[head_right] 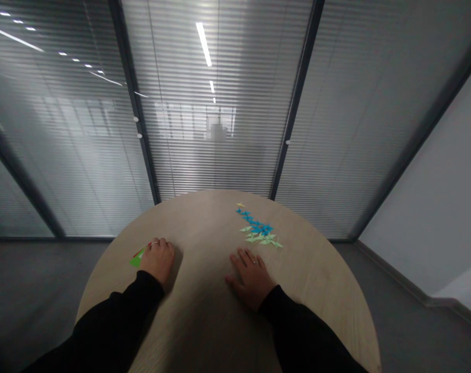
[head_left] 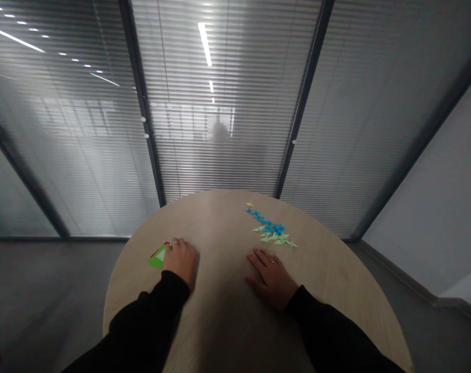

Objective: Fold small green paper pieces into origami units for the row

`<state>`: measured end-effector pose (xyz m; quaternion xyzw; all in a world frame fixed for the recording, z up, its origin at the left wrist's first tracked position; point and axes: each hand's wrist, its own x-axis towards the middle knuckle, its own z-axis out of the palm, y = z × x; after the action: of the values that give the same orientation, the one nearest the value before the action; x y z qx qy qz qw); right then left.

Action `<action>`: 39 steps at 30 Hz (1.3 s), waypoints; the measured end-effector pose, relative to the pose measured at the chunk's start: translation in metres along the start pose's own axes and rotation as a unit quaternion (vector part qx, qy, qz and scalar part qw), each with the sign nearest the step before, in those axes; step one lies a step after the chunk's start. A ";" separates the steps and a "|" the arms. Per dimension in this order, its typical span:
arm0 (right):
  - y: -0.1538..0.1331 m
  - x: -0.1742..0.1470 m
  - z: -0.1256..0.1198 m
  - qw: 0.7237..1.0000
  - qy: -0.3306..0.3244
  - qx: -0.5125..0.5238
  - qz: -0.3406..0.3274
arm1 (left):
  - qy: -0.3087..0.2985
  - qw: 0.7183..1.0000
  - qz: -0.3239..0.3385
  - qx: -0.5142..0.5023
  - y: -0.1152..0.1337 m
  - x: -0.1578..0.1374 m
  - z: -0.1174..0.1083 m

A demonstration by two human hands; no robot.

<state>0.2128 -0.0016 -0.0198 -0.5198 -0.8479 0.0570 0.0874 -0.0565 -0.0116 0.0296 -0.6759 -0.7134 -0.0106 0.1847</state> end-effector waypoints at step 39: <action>-0.017 0.006 -0.018 0.849 0.158 0.503 0.024 | -0.014 0.689 0.027 -0.724 0.047 0.018 0.002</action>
<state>0.1986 -0.0037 0.0019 -0.4266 -0.6652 0.3948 0.4687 -0.0121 0.0107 0.0216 -0.6190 -0.4686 -0.5089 -0.3719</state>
